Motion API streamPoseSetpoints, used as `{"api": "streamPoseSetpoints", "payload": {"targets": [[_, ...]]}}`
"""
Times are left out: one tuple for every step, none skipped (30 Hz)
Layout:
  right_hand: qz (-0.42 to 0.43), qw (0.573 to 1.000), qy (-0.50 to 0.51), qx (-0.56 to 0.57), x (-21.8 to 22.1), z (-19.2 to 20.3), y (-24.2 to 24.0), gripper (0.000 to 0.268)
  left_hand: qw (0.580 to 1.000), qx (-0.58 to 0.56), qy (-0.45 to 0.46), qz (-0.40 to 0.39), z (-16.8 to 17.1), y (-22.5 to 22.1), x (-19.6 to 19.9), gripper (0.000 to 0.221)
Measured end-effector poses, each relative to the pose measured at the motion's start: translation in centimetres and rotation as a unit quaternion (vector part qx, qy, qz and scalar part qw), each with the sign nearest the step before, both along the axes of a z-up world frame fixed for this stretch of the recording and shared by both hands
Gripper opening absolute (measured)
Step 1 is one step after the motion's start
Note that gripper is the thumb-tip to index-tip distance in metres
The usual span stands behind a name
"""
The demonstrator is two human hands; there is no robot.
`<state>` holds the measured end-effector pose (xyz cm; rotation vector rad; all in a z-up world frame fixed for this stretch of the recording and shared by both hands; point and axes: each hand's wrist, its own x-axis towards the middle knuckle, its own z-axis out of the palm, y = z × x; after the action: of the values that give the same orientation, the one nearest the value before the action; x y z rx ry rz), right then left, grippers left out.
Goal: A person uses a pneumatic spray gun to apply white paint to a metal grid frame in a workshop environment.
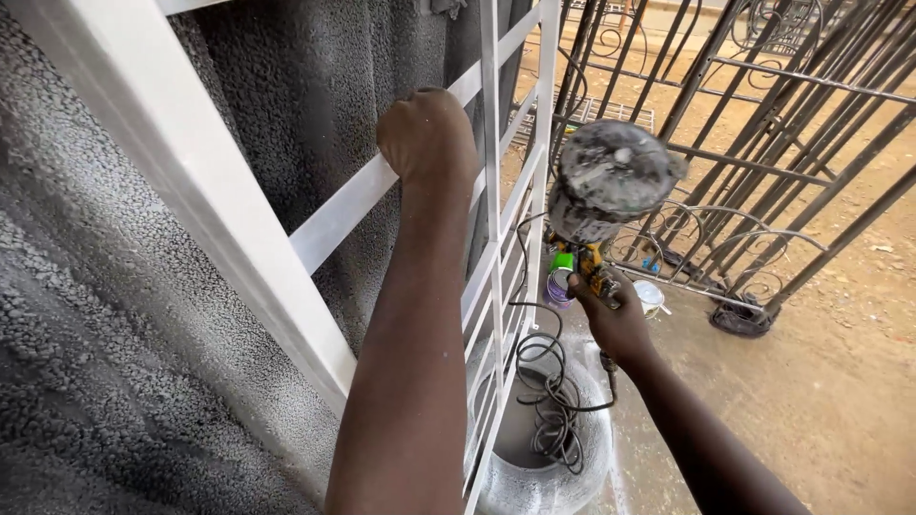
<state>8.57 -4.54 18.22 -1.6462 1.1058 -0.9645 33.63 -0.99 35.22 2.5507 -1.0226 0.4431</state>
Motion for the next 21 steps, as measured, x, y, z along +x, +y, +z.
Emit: {"api": "streamPoseSetpoints", "payload": {"targets": [[-0.001, 1.0, 0.001, 0.0, -0.1, -0.6, -0.3, 0.047, 1.0, 0.0, 0.001, -0.001, 0.0, -0.2, 0.0, 0.01], [0.017, 1.0, 0.007, -0.006, -0.2, -1.3, -0.6, 0.048, 1.0, 0.015, -0.005, 0.003, 0.0, -0.4, 0.1, 0.013], [0.036, 0.999, 0.013, -0.012, -0.2, -1.9, -0.8, 0.049, 0.999, 0.029, -0.011, 0.007, 0.0, -0.6, 0.3, 0.016], [0.036, 0.999, 0.014, -0.012, -0.4, -2.5, -1.1, 0.049, 1.0, 0.029, -0.01, 0.007, -0.2, -0.7, 0.3, 0.016], [0.046, 0.996, 0.052, -0.052, -0.6, -3.2, -1.4, 0.035, 0.999, 0.02, -0.024, 0.012, -0.4, -0.8, 0.4, 0.013], [0.056, 0.99, 0.089, -0.092, -0.7, -3.7, -1.8, 0.036, 0.999, 0.011, -0.038, 0.017, -0.5, -1.0, 0.5, 0.012], [0.055, 0.99, 0.089, -0.093, -0.6, -3.4, -1.6, 0.036, 0.999, 0.01, -0.038, 0.017, -0.5, -1.0, 0.4, 0.012], [0.046, 0.992, 0.095, -0.062, -0.5, -3.0, -1.4, 0.036, 0.999, 0.02, -0.04, 0.016, -0.4, -0.9, 0.3, 0.012], [0.036, 0.994, 0.101, -0.031, -0.4, -2.6, -1.2, 0.038, 0.999, 0.03, -0.042, 0.015, -0.4, -0.9, 0.3, 0.014], [0.036, 0.994, 0.101, -0.032, -0.2, -2.2, -1.1, 0.038, 0.999, 0.029, -0.042, 0.015, -0.4, -0.9, 0.4, 0.014], [0.036, 0.995, 0.085, -0.028, 0.0, -1.7, -1.0, 0.039, 0.998, 0.028, -0.046, 0.017, -0.5, -1.0, 0.5, 0.015], [0.036, 0.997, 0.07, -0.023, 0.0, -1.3, -1.0, 0.041, 0.998, 0.026, -0.051, 0.018, -0.6, -1.1, 0.5, 0.016], [0.035, 0.997, 0.069, -0.025, 0.2, -1.2, -1.3, 0.041, 0.998, 0.024, -0.051, 0.017, -1.4, -1.2, 0.8, 0.016], [0.012, 0.997, 0.066, -0.025, 0.4, -1.0, -1.7, 0.038, 0.995, -0.054, -0.082, -0.013, -2.1, -1.3, 1.1, 0.015], [-0.012, 0.998, 0.063, -0.024, 0.5, -0.8, -2.1, 0.038, 0.984, -0.131, -0.112, -0.042, -2.8, -1.4, 1.5, 0.021], [-0.013, 0.998, 0.06, -0.028, 0.9, -0.4, -2.5, 0.038, 0.983, -0.134, -0.115, -0.042, -2.9, -1.3, 1.3, 0.021], [-0.02, 0.998, 0.052, -0.029, 1.1, 0.0, -2.9, 0.037, 0.983, -0.134, -0.118, -0.041, -2.9, -1.1, 1.2, 0.021], [-0.026, 0.998, 0.043, -0.029, 1.5, 0.5, -3.2, 0.036, 0.983, -0.134, -0.122, -0.038, -2.9, -1.0, 1.2, 0.022], [-0.025, 0.998, 0.04, -0.033, 1.9, 1.6, -3.2, 0.036, 0.982, -0.137, -0.125, -0.038, -2.9, -0.9, 1.1, 0.022], [-0.031, 0.999, 0.023, -0.036, 2.4, 2.8, -3.1, 0.037, 0.983, -0.125, -0.127, -0.034, -2.8, -0.9, 1.0, 0.022], [-0.036, 0.999, 0.006, -0.039, 2.8, 3.9, -3.0, 0.037, 0.985, -0.112, -0.129, -0.03, -2.7, -0.9, 1.0, 0.021]]}}
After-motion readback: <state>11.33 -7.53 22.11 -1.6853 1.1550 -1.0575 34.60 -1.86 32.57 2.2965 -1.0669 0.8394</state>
